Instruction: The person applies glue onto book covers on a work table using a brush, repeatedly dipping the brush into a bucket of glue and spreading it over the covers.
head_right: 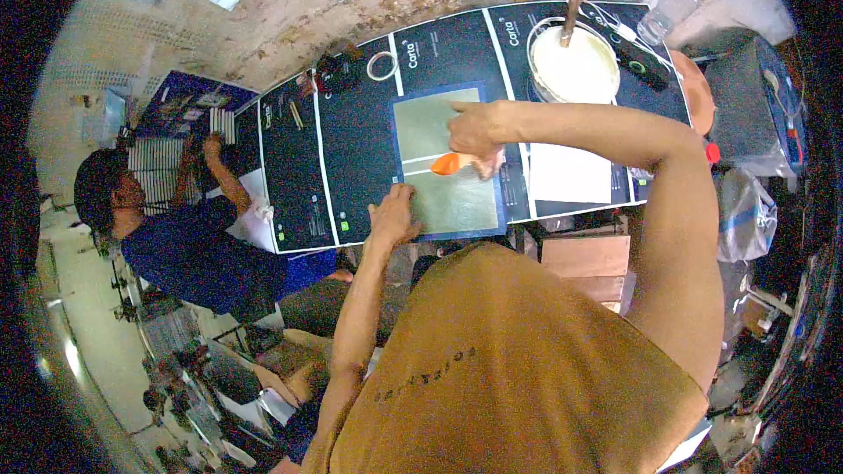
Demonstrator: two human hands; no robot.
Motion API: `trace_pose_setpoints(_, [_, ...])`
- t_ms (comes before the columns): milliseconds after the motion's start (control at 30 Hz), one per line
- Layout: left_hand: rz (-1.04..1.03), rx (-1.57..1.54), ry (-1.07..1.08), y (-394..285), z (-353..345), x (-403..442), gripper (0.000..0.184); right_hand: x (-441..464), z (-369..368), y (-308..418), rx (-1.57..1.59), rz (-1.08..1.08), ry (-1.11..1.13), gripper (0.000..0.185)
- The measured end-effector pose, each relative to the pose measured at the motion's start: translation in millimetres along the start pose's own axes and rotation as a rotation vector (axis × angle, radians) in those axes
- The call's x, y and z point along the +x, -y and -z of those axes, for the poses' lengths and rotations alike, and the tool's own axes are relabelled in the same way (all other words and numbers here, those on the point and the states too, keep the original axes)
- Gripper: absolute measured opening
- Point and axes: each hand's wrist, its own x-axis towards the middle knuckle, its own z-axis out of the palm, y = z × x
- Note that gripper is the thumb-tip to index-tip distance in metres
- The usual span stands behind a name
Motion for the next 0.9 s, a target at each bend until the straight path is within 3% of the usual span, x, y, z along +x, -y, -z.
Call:
trace_pose_setpoints(67, [-0.028, 0.004, 0.002, 0, 0, -2, 0.074, -25, 7, 5, 0.155, -0.088, 0.121, 0.037])
trace_pose_setpoints(167, [-0.08, -0.004, -0.025, 16, 9, 6, 0.065, -57, 19, 15, 0.27, -0.25, 0.062, 0.037])
trace_pose_setpoints(300, [-0.257, -0.105, -0.222, 40, 50, 48, 0.049, -65, -4, 17, 0.477, -0.453, -0.396, 0.047])
trace_pose_setpoints(333, [-0.311, -0.097, -0.205, 37, 61, 55, 0.046, -67, 20, 34, 0.627, -0.528, -0.484, 0.029])
trace_pose_setpoints(433, [-0.387, 0.166, -0.069, 26, 68, 43, 0.047, -26, -16, 31, 0.676, -0.372, -0.978, 0.031])
trace_pose_setpoints(533, [-0.421, 0.152, -0.097, 22, 24, 3, 0.059, 20, -22, 35, 0.811, -0.336, -1.068, 0.03])
trace_pose_setpoints(633, [-0.438, 0.141, -0.162, 24, -3, -6, 0.066, 53, -22, 40, 0.663, -0.276, -0.938, 0.027])
trace_pose_setpoints(667, [-0.434, 0.143, -0.187, 27, -8, -8, 0.067, 60, -27, 41, 0.519, -0.475, -0.785, 0.03])
trace_pose_setpoints(900, [-0.413, 0.109, -0.128, 32, -8, -3, 0.071, 10, -23, 10, 0.23, -0.617, -0.326, 0.041])
